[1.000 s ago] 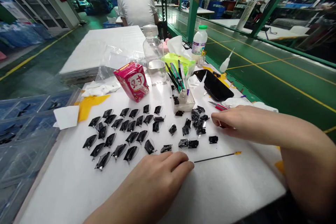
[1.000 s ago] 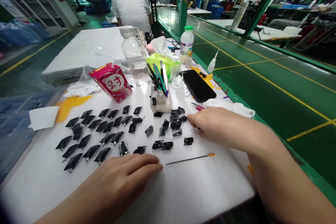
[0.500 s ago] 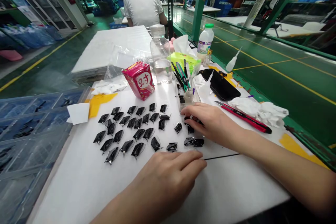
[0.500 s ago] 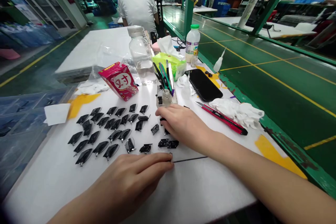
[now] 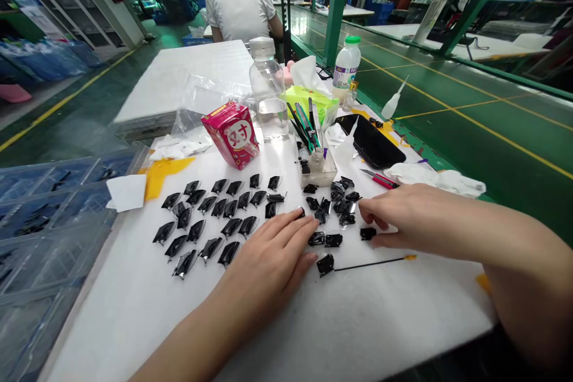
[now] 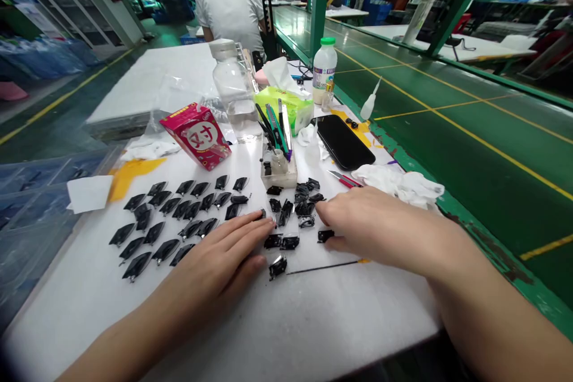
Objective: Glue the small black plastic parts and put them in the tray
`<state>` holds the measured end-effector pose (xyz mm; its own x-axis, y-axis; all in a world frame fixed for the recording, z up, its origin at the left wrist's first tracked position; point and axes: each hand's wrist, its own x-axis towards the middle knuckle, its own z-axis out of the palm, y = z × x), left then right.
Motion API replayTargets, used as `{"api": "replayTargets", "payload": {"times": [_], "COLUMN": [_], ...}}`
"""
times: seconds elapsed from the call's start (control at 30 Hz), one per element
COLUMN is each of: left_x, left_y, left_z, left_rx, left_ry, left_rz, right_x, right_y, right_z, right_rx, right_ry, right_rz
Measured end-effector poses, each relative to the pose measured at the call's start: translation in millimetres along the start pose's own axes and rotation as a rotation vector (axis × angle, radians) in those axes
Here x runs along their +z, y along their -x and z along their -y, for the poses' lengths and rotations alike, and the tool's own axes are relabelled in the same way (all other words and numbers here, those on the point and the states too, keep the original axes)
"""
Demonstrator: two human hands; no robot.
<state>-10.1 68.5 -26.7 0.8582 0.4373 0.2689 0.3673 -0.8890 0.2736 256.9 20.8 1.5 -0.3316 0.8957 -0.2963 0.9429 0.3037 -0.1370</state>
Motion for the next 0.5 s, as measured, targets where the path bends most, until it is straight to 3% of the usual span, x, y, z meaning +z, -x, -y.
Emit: {"api": "replayTargets", "payload": {"times": [0.17, 0.33, 0.5], "left_x": [3.5, 2.8, 6.0], "left_y": [1.4, 1.6, -2.8], "left_z": [4.4, 2.5, 1.2], "left_rx": [0.014, 0.015, 0.053], "left_ry": [-0.078, -0.072, -0.08], "left_rz": [0.062, 0.006, -0.018], "right_x": [2.0, -4.8, -5.0], "right_y": [-1.7, -2.7, -8.3], "right_z": [7.1, 19.9, 20.6], "right_rx": [-0.038, -0.069, -0.062], "right_ry": [-0.026, -0.048, -0.064], "right_rz": [0.014, 0.022, -0.063]}}
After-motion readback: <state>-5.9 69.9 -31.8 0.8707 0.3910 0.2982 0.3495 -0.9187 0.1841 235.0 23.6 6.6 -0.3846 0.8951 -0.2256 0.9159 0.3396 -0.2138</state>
